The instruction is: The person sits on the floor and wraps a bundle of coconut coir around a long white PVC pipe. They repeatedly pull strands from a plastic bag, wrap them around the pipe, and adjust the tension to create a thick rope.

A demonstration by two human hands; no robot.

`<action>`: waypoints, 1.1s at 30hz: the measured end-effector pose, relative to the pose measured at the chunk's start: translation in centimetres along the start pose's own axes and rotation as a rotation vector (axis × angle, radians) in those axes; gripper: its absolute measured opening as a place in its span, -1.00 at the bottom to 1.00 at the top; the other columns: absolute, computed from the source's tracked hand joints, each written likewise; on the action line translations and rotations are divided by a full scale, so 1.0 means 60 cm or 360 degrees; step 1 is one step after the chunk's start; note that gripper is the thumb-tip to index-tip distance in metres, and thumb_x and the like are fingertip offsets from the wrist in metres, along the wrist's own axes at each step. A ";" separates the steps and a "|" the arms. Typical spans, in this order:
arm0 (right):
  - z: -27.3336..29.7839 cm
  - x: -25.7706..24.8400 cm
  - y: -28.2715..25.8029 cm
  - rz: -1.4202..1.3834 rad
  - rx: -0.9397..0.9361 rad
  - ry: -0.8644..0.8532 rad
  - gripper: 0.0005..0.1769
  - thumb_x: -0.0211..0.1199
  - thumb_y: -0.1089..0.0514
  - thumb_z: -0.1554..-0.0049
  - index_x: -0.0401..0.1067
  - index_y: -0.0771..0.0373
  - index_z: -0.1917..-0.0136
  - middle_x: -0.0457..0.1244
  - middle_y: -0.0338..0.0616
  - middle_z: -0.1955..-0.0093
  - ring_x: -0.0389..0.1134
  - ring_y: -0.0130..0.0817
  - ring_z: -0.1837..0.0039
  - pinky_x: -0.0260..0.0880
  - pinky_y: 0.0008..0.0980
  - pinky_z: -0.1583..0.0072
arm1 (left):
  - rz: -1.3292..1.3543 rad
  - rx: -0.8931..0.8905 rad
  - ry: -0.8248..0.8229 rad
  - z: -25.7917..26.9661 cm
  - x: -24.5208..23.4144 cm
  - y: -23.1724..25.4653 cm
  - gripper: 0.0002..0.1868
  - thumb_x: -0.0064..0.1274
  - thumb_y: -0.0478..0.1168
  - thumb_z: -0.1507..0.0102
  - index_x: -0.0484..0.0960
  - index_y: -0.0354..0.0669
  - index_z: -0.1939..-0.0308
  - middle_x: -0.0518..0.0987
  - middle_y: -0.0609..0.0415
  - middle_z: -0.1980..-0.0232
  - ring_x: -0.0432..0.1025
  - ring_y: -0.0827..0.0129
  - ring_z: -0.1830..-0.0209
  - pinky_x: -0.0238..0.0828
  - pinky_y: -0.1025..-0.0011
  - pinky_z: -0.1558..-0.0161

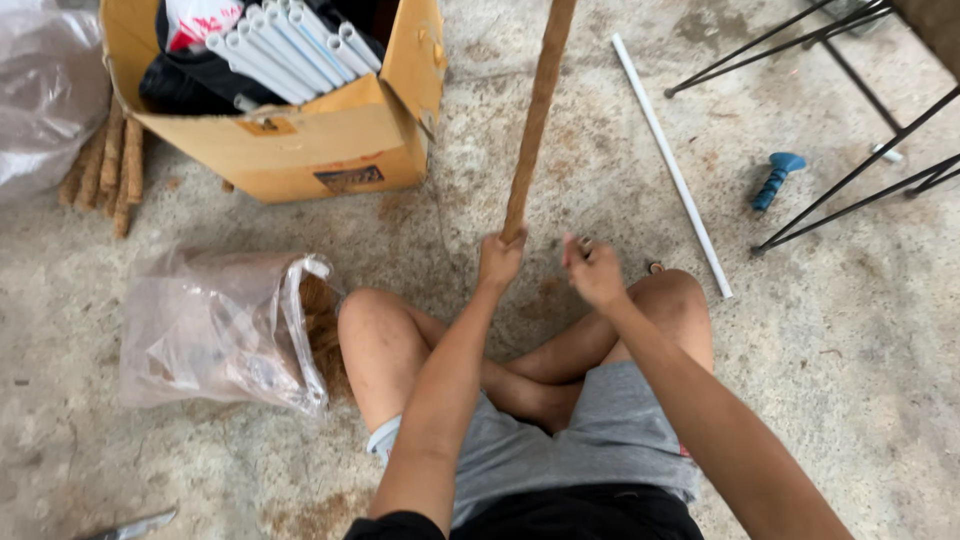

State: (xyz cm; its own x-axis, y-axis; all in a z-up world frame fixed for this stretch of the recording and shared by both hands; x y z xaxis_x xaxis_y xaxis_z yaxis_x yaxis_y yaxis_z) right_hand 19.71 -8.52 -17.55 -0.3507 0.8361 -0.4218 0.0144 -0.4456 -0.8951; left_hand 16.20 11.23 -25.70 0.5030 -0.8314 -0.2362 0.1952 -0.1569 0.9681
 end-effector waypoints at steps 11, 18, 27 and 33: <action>0.075 -0.122 -0.179 0.0340 -0.0488 -0.0029 -0.47 0.12 0.11 -0.47 0.28 0.32 0.34 0.12 -0.13 0.45 0.09 -0.36 0.39 0.12 -0.28 0.30 | 0.0006 -0.0012 -0.0009 -0.023 -0.036 0.236 -0.51 0.07 0.01 -0.29 0.56 -0.26 0.62 0.44 0.06 0.72 0.33 0.34 0.74 0.22 0.24 0.59; 0.196 -0.070 -0.383 0.1248 -0.1385 -0.0201 -0.73 0.22 0.10 -0.25 0.41 0.23 0.27 0.27 -0.15 0.45 0.33 -0.22 0.40 0.38 -0.20 0.26 | -0.0789 0.0415 -0.0223 0.029 0.007 0.373 -0.76 -0.01 -0.15 -0.33 0.67 -0.21 0.29 0.56 0.04 0.63 0.44 0.30 0.72 0.43 0.33 0.59; 0.158 -0.147 -0.486 0.1854 -0.1470 -0.0375 -0.91 0.37 0.00 -0.03 0.56 -0.02 0.21 0.35 -0.24 0.35 0.41 -0.21 0.30 0.44 -0.12 0.18 | -0.1544 0.1283 -0.0633 0.201 0.052 0.430 -0.82 -0.01 -0.16 -0.26 0.69 -0.07 0.30 0.63 0.04 0.53 0.57 0.10 0.57 0.50 0.13 0.51; 0.098 -0.198 -0.364 0.1949 -0.0558 -0.0922 -0.34 0.15 -0.20 -0.27 0.41 0.36 0.44 0.16 -0.09 0.53 0.19 -0.25 0.50 0.31 -0.22 0.23 | -0.1334 0.1734 -0.0781 0.296 0.025 0.453 -0.59 -0.04 -0.04 -0.38 0.68 -0.07 0.52 0.61 0.02 0.56 0.55 0.10 0.60 0.47 0.12 0.56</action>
State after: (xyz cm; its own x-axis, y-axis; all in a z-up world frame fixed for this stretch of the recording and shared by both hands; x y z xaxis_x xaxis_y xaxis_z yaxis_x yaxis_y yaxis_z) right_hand 18.06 -10.62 7.86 -0.2762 -0.3086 -0.9102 0.7893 -0.6132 -0.0315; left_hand 7.30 -3.74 1.77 0.1896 -0.3546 -0.9156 -0.5529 -0.8092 0.1989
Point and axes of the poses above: each hand's wrist, its own z-axis away from the middle knuckle, its own x-axis out of the palm, y = z × x, the point moved 8 cm from there along -z, towards the middle knuckle
